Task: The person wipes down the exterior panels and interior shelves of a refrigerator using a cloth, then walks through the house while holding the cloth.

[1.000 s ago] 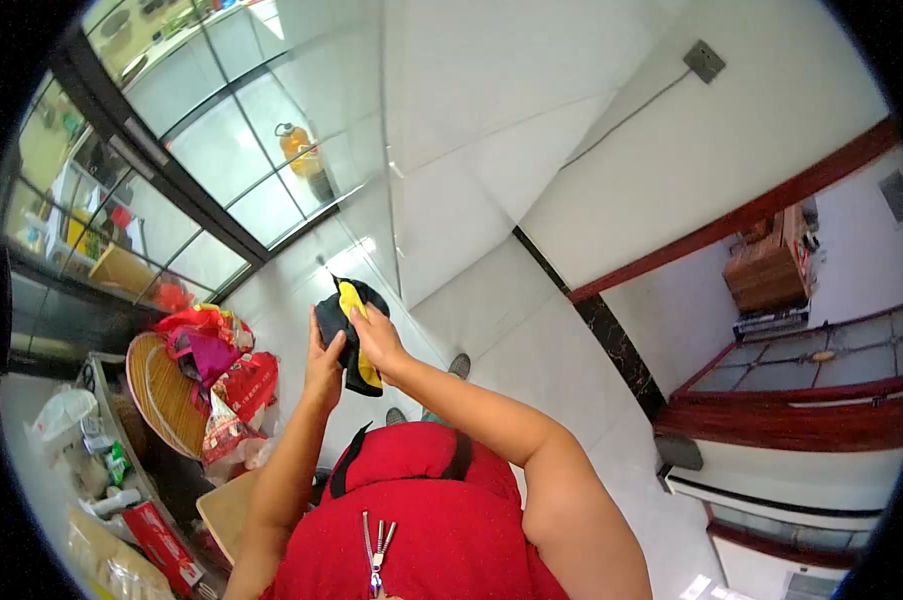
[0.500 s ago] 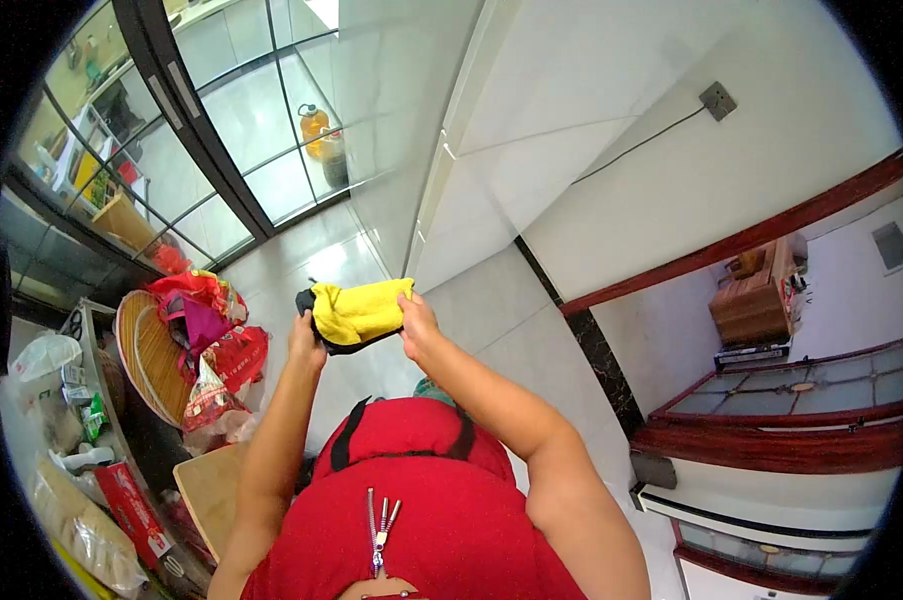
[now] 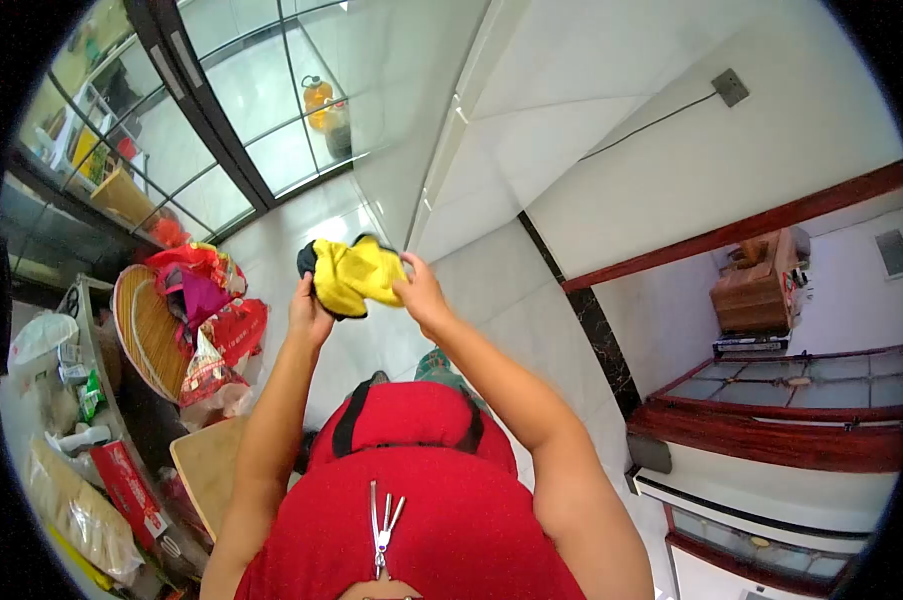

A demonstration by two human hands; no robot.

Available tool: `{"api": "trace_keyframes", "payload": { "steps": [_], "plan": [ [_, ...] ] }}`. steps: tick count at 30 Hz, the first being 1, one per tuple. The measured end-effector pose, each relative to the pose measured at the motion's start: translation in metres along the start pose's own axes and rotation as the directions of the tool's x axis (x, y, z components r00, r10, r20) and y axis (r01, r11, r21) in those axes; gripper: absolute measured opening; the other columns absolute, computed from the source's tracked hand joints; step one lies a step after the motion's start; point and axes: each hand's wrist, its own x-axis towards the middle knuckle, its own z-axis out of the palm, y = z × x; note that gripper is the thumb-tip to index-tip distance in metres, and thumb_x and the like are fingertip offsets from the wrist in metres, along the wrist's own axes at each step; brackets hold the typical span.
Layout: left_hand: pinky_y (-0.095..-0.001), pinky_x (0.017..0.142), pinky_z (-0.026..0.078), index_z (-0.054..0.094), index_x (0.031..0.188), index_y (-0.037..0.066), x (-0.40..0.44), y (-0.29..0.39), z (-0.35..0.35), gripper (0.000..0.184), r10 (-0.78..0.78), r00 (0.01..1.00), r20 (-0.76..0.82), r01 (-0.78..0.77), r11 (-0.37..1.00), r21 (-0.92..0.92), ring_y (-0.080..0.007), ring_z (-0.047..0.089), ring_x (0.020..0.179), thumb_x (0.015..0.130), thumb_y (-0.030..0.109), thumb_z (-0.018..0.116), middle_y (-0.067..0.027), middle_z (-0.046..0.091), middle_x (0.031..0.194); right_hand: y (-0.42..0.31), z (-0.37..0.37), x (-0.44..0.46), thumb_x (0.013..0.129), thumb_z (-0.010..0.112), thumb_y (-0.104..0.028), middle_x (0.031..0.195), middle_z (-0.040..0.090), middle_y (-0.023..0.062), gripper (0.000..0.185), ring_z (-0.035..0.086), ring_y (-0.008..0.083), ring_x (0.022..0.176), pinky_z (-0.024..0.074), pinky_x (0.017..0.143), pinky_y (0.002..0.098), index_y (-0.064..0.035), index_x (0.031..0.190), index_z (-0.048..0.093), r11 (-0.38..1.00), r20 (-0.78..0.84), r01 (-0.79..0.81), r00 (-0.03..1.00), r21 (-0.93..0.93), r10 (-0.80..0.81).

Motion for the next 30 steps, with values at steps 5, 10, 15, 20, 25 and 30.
{"api": "trace_keyframes", "payload": {
  "steps": [5, 10, 15, 20, 25, 30],
  "plan": [
    [-0.0431, 0.101, 0.044, 0.048, 0.134, 0.007, -0.034, 0.004, 0.048, 0.047, -0.09, 0.966, 0.243, 0.09, 0.996, 0.012, -0.0263, 0.055, 0.12, 0.102, 0.041, 0.041, -0.0097, 0.057, 0.13, 0.012, -0.002, -0.024, 0.087, 0.065, -0.025, 0.123, 0.058, 0.0214, 0.06, 0.057, 0.0286, 0.112, 0.0429, 0.098, 0.0372, -0.0021, 0.139, 0.044, 0.904, -0.073, 0.097, 0.987, -0.417, -0.14],
    [-0.0383, 0.101, 0.043, 0.022, 0.151, 0.017, -0.056, -0.028, 0.066, 0.084, -0.11, 0.971, 0.211, 0.031, 0.937, 0.347, -0.0247, 0.054, 0.118, 0.082, 0.007, 0.069, -0.009, 0.052, 0.131, -0.011, 0.023, -0.045, 0.101, 0.048, -0.04, 0.125, 0.057, 0.0056, 0.05, 0.054, 0.0155, 0.113, 0.0431, 0.096, 0.0304, -0.0026, 0.134, 0.047, 0.764, 0.445, -0.408, 0.878, 0.5, 0.178],
    [-0.039, 0.098, 0.045, 0.013, 0.154, 0.015, -0.065, -0.031, 0.067, 0.09, -0.104, 0.984, 0.145, 0.009, 0.839, 0.545, -0.0264, 0.054, 0.117, 0.081, 0.003, 0.064, -0.0126, 0.049, 0.133, 0.005, 0.017, -0.05, 0.1, 0.051, -0.036, 0.12, 0.058, 0.0059, 0.043, 0.055, 0.0147, 0.113, 0.0431, 0.096, 0.0307, -0.0046, 0.13, 0.049, 0.723, 0.463, -0.469, 0.856, 0.507, 0.231],
    [-0.0351, 0.093, 0.048, 0.022, 0.152, 0.008, -0.047, -0.036, 0.047, 0.079, 0.176, 0.958, 0.225, -0.273, 0.335, 0.902, -0.0284, 0.06, 0.108, 0.081, 0.006, 0.058, -0.0202, 0.056, 0.126, 0.009, 0.001, -0.04, 0.096, 0.058, -0.029, 0.11, 0.064, 0.0059, 0.04, 0.061, 0.0152, 0.101, 0.0479, 0.088, 0.0296, -0.0013, 0.125, 0.054, 0.804, 0.458, -0.409, 0.867, 0.432, 0.195],
    [-0.0425, 0.087, 0.05, 0.04, 0.142, 0.005, -0.024, -0.041, 0.016, 0.063, 0.177, 0.94, 0.291, -0.246, -0.238, 0.94, -0.0379, 0.065, 0.1, 0.082, 0.013, 0.056, -0.0261, 0.066, 0.109, 0.009, -0.019, -0.03, 0.096, 0.059, -0.026, 0.105, 0.065, 0.0041, 0.034, 0.061, 0.0113, 0.091, 0.0475, 0.082, 0.0264, -0.0013, 0.119, 0.059, 0.931, 0.387, -0.333, 0.886, 0.149, 0.255],
    [-0.0413, 0.084, 0.051, 0.044, 0.139, 0.005, 0.032, -0.041, -0.064, 0.059, 0.232, 0.971, 0.06, -0.034, -0.117, 0.993, -0.0349, 0.066, 0.097, 0.083, 0.016, 0.055, -0.0223, 0.067, 0.109, 0.006, -0.059, -0.02, 0.094, 0.061, -0.024, 0.102, 0.065, 0.0065, 0.033, 0.059, 0.0141, 0.092, 0.046, 0.084, 0.0283, 0.0016, 0.115, 0.062, 0.859, 0.266, -0.273, 0.949, 0.434, 0.167]
  ]
}}
